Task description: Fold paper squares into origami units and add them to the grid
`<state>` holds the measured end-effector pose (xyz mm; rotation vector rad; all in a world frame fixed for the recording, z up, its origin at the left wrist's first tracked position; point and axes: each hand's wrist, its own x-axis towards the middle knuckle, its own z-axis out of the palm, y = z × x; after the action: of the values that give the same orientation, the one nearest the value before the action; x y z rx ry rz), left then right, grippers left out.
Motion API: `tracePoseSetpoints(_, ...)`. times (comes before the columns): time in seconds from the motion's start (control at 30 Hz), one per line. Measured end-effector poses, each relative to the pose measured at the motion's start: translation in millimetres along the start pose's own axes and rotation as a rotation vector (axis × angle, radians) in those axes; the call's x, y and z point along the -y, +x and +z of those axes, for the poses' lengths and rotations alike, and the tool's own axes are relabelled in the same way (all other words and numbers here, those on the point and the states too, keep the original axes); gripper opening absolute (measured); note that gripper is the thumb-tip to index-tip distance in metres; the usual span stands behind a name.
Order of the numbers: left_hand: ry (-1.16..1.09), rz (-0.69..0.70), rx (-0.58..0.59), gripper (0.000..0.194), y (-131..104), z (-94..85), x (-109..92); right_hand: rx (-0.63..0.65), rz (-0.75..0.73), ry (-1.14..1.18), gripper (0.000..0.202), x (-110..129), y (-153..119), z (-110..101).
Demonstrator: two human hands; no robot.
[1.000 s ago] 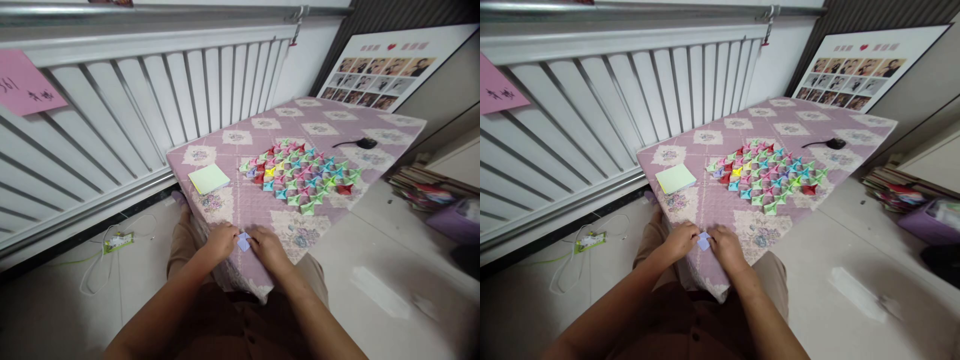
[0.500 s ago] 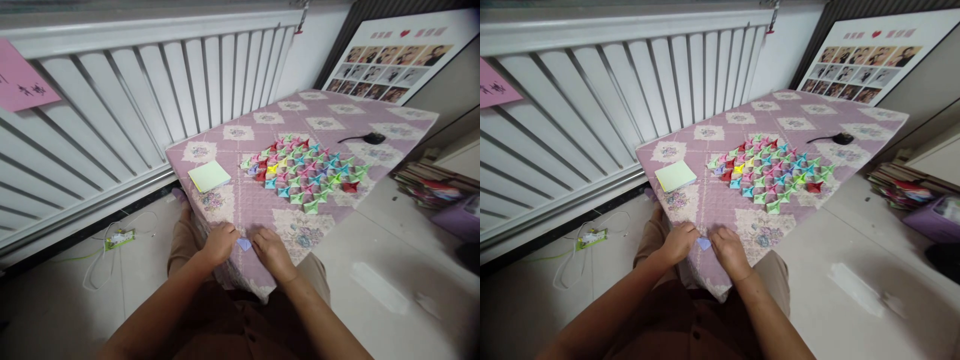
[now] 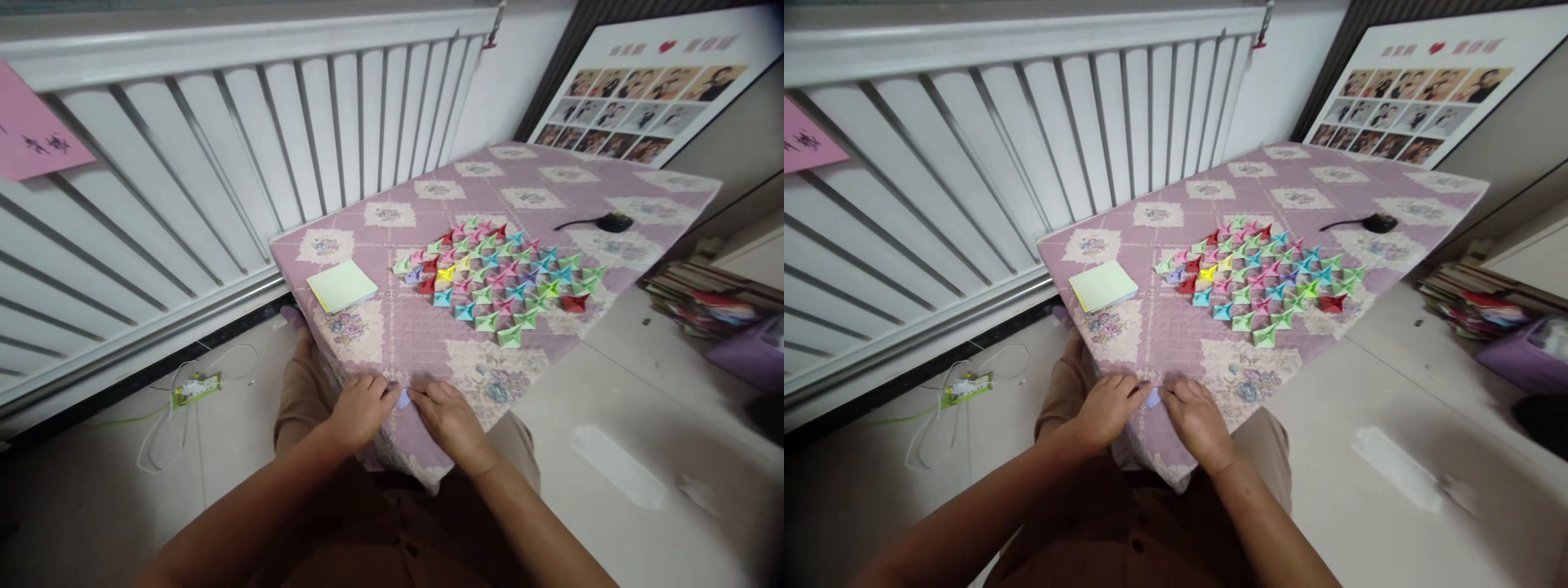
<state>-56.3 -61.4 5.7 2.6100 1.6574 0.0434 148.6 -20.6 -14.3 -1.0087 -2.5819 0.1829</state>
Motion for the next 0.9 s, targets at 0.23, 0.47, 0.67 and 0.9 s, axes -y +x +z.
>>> tracePoseSetpoints(0.23,0.052,-0.006,-0.01,0.04,-16,1.0,-11,-0.013,0.043,-0.044,0.03,3,-7,-2)
tracePoseSetpoints(0.47,0.07,-0.06,-0.062,0.042,-22,9.3,-16,-0.035,0.18,-0.12,0.03,14,-7,-8)
tracePoseSetpoints(0.67,0.069,-0.093,-0.097,0.035,-21,19.0,-19,-0.059,0.05,-0.035,0.036,41,-5,2)
tracePoseSetpoints(0.9,0.121,-0.057,-0.161,0.037,-24,26.8,-18,0.037,0.042,-0.043,0.043,41,-13,9)
